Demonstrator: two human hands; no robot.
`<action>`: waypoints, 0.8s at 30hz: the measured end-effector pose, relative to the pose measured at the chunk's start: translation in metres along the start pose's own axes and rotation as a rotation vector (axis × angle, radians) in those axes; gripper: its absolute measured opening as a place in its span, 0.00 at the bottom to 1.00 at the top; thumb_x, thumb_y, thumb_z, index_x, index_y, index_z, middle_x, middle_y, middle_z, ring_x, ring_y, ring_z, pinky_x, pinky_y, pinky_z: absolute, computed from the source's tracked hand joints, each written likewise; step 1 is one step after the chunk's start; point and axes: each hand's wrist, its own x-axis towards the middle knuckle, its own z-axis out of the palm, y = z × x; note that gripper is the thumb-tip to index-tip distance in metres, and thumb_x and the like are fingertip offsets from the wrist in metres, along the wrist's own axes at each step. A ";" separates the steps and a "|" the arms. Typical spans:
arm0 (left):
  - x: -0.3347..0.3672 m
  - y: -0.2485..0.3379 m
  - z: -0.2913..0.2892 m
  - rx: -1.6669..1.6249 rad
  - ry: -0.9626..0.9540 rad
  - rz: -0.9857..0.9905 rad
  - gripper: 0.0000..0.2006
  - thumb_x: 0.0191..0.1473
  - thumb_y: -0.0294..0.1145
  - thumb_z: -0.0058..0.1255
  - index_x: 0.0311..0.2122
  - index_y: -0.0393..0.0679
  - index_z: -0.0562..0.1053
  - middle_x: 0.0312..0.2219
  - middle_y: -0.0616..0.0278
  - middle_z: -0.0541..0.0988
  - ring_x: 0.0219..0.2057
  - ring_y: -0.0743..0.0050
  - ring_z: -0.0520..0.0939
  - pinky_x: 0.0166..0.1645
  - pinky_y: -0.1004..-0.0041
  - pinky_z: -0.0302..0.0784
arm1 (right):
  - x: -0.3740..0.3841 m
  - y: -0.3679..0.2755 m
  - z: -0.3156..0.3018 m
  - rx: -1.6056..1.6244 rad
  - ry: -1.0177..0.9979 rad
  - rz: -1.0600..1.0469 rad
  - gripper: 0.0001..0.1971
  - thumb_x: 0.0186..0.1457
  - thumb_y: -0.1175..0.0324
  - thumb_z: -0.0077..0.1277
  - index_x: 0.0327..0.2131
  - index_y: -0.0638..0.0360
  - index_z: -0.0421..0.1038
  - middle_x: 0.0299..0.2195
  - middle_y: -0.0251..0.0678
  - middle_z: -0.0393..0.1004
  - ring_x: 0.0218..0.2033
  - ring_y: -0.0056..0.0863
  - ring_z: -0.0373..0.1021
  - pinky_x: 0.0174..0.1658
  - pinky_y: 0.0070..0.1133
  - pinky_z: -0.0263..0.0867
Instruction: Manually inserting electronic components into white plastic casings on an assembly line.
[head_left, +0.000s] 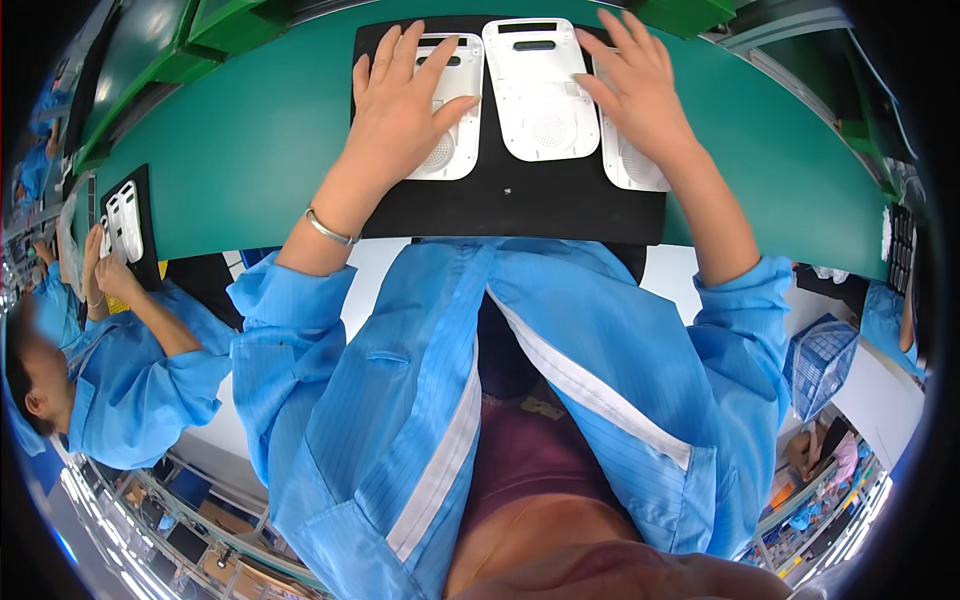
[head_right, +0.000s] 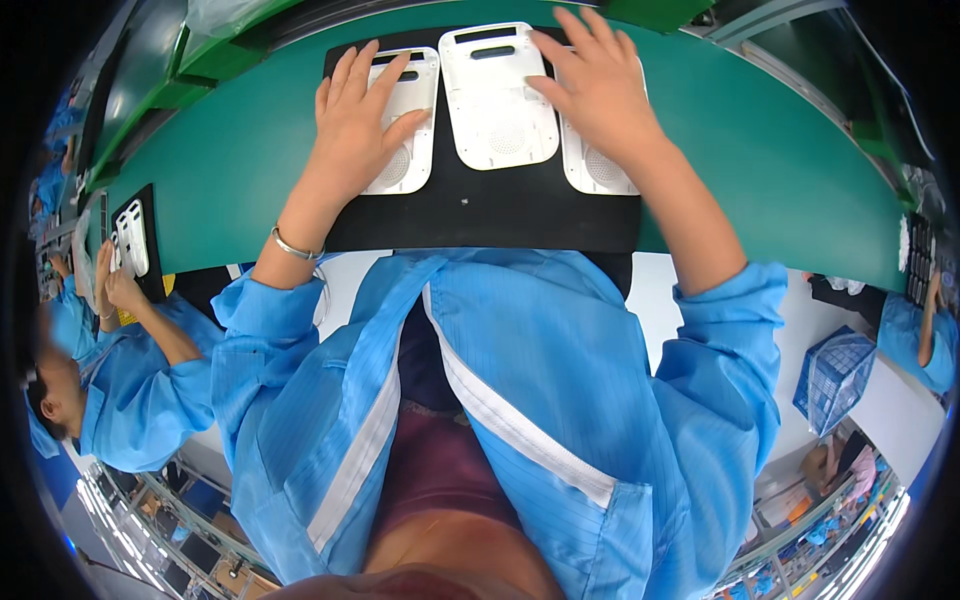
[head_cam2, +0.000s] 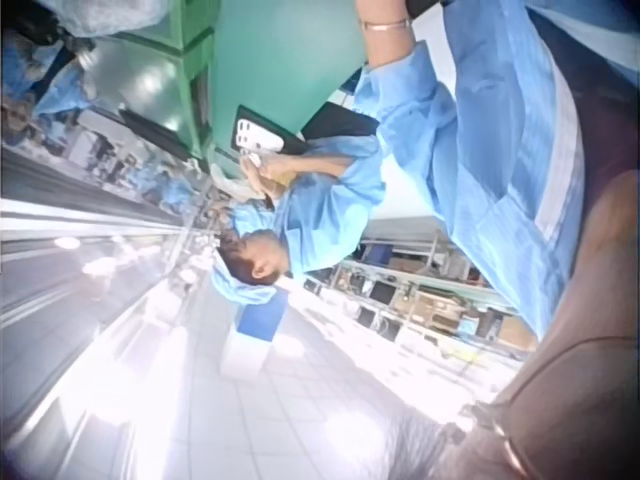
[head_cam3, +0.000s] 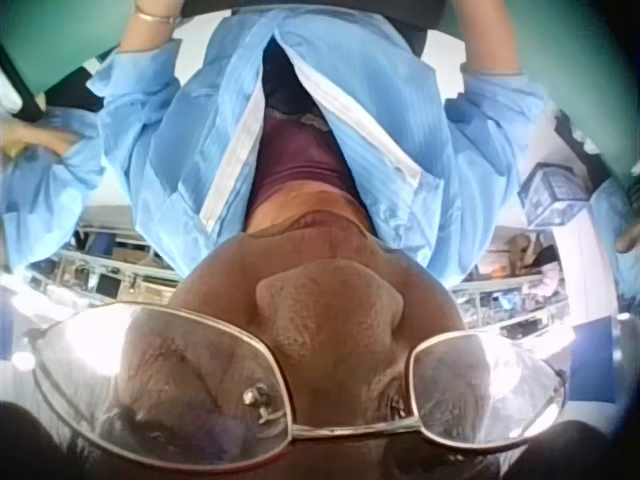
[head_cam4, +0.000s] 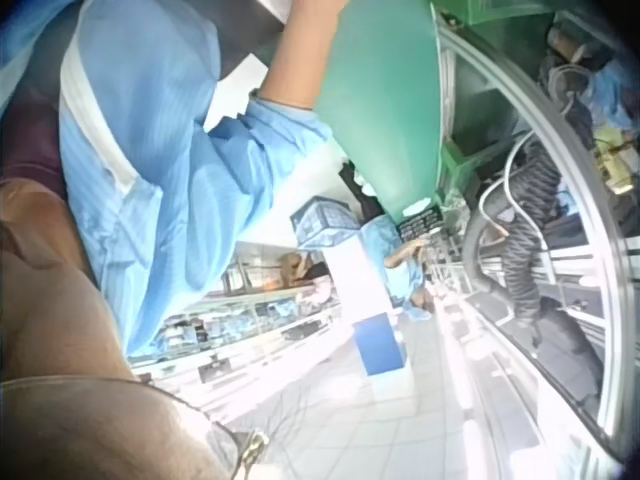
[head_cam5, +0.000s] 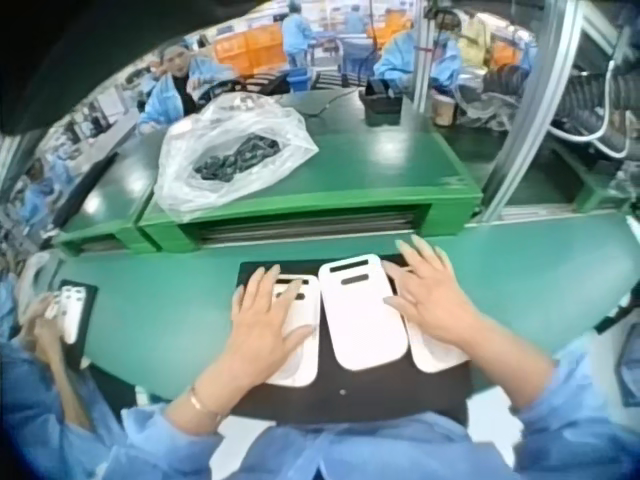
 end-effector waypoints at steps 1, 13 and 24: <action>0.005 0.003 0.000 -0.024 0.026 0.028 0.29 0.50 0.52 0.49 0.55 0.49 0.64 0.56 0.49 0.59 0.60 0.51 0.53 0.59 0.47 0.44 | -0.014 0.014 0.000 -0.029 -0.044 0.067 0.22 0.54 0.57 0.46 0.53 0.48 0.63 0.58 0.38 0.54 0.61 0.40 0.45 0.61 0.35 0.41; 0.039 0.035 0.036 -0.007 -0.076 0.080 0.29 0.51 0.55 0.46 0.53 0.44 0.67 0.57 0.49 0.57 0.61 0.54 0.51 0.61 0.46 0.38 | -0.061 0.035 -0.010 -0.114 -0.099 0.181 0.21 0.55 0.55 0.45 0.51 0.49 0.66 0.59 0.38 0.52 0.62 0.41 0.44 0.61 0.37 0.40; 0.053 0.056 0.010 -0.126 -0.107 0.074 0.29 0.47 0.45 0.52 0.52 0.41 0.65 0.56 0.46 0.58 0.59 0.49 0.55 0.57 0.43 0.48 | -0.056 0.033 -0.016 0.051 -0.061 0.187 0.21 0.48 0.56 0.52 0.46 0.52 0.69 0.56 0.46 0.56 0.59 0.46 0.48 0.57 0.46 0.46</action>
